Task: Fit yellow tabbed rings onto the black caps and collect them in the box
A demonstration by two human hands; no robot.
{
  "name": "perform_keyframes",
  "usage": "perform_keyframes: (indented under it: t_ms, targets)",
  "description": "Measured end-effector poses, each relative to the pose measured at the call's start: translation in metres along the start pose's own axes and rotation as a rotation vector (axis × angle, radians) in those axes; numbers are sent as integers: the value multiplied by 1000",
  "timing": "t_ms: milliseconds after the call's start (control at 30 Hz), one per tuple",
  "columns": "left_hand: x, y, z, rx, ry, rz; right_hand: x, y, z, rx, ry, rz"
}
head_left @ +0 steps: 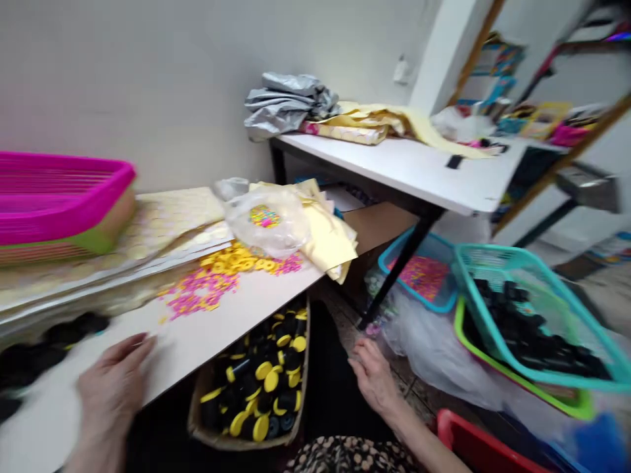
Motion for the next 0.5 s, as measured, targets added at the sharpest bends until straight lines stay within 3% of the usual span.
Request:
perform_keyframes:
  t_ms: [67, 133, 267, 400, 500]
  targets:
    - [-8, 7, 15, -34, -28, 44, -1, -13, 12, -30, 25, -46]
    - [-15, 11, 29, -45, -152, 51, -8, -26, 19, -36, 73, -81]
    - [-19, 19, 51, -11, -369, 6, -32, -47, 8, -16, 262, -113]
    - [-16, 21, 63, 17, -462, 10, -52, -81, -7, -16, 440, -193]
    - [-19, 21, 62, 25, -483, -11, -64, -112, -1, -72, 498, -299]
Point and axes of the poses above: each hand's wrist, its own z-axis away from the middle knuckle, its own y-axis out of the back of the hand, x = y × z, the point moved 3 cm from there along -z, towards the middle knuckle, and after that the axes turned 11 degrees about x, right-handed, at the moved point
